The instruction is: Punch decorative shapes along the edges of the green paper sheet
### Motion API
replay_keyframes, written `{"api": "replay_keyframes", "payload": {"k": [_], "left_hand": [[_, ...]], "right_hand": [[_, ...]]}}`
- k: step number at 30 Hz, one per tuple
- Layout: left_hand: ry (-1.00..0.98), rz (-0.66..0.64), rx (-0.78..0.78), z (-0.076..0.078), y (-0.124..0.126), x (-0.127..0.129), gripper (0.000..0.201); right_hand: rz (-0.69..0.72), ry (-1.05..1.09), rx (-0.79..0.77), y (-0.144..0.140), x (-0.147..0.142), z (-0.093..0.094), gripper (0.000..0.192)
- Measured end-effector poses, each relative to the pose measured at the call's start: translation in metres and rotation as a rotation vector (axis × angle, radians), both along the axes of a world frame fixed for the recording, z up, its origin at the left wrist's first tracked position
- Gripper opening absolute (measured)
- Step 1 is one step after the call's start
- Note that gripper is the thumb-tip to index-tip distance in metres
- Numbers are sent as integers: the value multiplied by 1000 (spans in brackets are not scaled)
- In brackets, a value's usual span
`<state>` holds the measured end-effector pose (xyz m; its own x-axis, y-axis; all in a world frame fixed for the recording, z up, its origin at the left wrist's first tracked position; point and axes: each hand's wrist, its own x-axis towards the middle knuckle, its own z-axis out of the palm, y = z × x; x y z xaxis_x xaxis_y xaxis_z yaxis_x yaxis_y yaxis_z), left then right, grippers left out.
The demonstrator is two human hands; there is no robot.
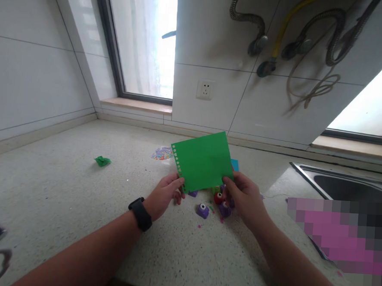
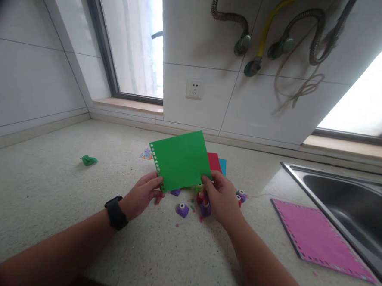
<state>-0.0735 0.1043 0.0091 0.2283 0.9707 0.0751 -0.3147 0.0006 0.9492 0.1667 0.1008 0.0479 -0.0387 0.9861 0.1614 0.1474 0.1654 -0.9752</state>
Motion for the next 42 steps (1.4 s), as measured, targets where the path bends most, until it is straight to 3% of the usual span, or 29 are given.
{"api": "replay_keyframes", "payload": {"k": [9, 19, 30, 37, 42], "left_hand": [[158, -27, 50, -7, 4, -2, 35], [189, -31, 41, -8, 5, -2, 37], [98, -31, 24, -4, 4, -2, 33], [-4, -28, 35, -1, 2, -2, 39], [27, -5, 35, -4, 3, 0, 40]], "right_hand": [[-45, 61, 44, 6, 1, -2, 33], [-57, 40, 108, 11, 3, -7, 28], [-94, 5, 101, 7, 1, 0, 29], [-52, -10, 114, 12, 4, -8, 28], [-14, -67, 171, 13, 6, -11, 25]]}}
